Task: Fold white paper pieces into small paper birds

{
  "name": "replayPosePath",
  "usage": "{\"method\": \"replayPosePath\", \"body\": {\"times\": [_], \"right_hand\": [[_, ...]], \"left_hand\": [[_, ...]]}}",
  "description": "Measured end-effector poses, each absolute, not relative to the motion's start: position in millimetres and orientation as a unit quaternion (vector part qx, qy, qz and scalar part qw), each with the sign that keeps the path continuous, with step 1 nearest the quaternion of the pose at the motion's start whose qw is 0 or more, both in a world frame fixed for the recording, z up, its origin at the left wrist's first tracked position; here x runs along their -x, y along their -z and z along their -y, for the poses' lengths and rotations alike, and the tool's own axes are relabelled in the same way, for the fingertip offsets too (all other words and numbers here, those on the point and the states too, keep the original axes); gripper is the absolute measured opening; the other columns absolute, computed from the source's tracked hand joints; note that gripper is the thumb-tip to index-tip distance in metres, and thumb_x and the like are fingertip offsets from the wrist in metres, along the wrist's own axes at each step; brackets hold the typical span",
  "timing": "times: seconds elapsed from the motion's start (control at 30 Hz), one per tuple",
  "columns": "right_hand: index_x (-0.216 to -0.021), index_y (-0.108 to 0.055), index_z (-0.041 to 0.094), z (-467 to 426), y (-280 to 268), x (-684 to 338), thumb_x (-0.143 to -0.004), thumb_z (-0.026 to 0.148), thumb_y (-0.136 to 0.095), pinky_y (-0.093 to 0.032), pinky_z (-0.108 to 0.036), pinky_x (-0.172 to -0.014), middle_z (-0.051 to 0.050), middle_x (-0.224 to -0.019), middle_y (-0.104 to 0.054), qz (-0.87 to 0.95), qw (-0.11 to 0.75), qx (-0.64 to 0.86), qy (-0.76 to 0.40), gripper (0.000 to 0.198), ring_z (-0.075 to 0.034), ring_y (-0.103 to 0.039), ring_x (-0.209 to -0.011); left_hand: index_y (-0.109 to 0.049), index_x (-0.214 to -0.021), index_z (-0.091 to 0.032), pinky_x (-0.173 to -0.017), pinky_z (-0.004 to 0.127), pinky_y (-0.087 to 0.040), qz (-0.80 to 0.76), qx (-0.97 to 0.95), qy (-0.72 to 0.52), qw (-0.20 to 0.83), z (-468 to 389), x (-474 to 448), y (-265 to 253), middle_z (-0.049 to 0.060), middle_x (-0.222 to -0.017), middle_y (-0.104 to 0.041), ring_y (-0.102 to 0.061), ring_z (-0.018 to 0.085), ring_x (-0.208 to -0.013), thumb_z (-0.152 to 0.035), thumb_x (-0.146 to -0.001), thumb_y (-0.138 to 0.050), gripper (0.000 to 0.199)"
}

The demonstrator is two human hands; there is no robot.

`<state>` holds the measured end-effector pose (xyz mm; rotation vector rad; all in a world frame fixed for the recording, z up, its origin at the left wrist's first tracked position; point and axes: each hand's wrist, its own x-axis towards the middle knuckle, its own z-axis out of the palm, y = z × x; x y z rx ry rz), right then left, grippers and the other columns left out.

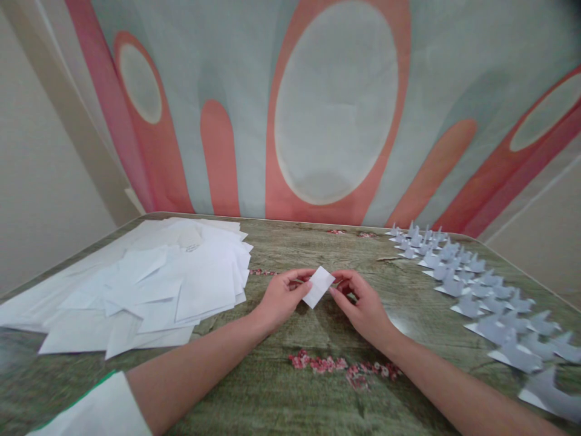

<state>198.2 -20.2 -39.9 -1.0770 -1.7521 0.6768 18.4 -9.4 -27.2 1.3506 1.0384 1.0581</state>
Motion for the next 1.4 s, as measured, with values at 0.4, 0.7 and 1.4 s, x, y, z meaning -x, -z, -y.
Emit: {"method": "replayPosePath", "body": {"times": [0.4,0.7,1.4], "right_hand": [[-0.100,-0.053,0.021,20.8,38.2,-197.9,-0.081,0.024,-0.052,-0.044,-0.029,-0.062,-0.003,-0.081,-0.051,0.730,0.466,0.430,-0.253,0.020,-0.015,-0.051,-0.066],[-0.099,-0.054,0.021,20.0,38.9,-198.2,-0.080,0.025,-0.053,-0.045,-0.029,-0.062,-0.004,-0.084,-0.051,0.726,0.473,0.431,-0.251,0.020,-0.015,-0.051,-0.067],[-0.093,-0.053,0.020,20.8,38.5,-197.6,-0.078,0.025,-0.055,-0.045,-0.028,-0.061,-0.003,-0.084,-0.053,0.723,0.465,0.440,-0.260,0.016,-0.014,-0.052,-0.066]], "left_hand": [[-0.062,-0.105,-0.014,-0.063,0.021,-0.044,-0.433,-0.565,-0.441,0.546,8.8,-18.1,25.7,0.006,-0.087,-0.063,-0.057,0.013,-0.069,-0.028,-0.072,-0.062,0.036],[-0.061,-0.108,-0.014,-0.060,0.022,-0.045,-0.433,-0.576,-0.426,0.547,6.8,-17.9,28.6,0.007,-0.089,-0.065,-0.058,0.014,-0.069,-0.031,-0.072,-0.062,0.041],[-0.061,-0.109,-0.016,-0.071,0.025,-0.047,-0.424,-0.619,-0.403,0.524,8.0,-17.7,31.3,0.007,-0.103,-0.065,-0.061,0.017,-0.082,-0.028,-0.076,-0.057,0.035]]}}
